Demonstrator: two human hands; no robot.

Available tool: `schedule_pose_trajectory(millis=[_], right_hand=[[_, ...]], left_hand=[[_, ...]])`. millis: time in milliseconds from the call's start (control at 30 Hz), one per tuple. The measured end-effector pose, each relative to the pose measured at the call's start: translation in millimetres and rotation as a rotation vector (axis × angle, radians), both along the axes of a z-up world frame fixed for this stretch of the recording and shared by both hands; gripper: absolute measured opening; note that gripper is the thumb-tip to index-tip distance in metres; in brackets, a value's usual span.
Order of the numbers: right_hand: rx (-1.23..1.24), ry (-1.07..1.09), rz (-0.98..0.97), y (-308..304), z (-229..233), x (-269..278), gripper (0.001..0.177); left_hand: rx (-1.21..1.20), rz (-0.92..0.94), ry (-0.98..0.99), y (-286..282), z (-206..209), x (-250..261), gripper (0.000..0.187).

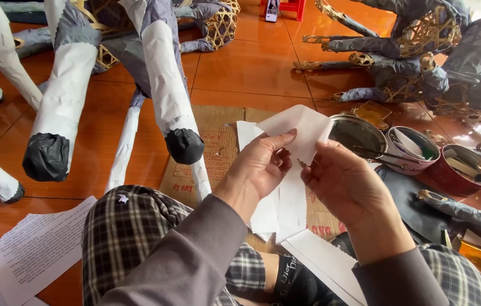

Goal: Tearing strips of paper and pasting them onto a bamboo animal frame to cover it.

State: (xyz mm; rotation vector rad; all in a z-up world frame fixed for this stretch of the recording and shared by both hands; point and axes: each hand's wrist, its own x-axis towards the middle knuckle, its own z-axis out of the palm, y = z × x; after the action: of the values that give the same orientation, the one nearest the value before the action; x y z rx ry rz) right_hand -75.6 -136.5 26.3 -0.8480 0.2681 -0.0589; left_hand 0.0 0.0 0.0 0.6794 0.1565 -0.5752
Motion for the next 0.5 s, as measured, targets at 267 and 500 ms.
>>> schedule_pose_trajectory(millis=[267, 500], right_hand=[[-0.03, -0.137, -0.191, -19.4, 53.5, -23.2, 0.011], [-0.147, -0.112, -0.066, -4.6, 66.3, 0.5, 0.021]], left_hand=[[-0.137, 0.234, 0.15, 110.7, 24.5, 2.1, 0.019], [0.218, 0.256, -0.228, 137.8, 91.4, -14.3, 0.052]])
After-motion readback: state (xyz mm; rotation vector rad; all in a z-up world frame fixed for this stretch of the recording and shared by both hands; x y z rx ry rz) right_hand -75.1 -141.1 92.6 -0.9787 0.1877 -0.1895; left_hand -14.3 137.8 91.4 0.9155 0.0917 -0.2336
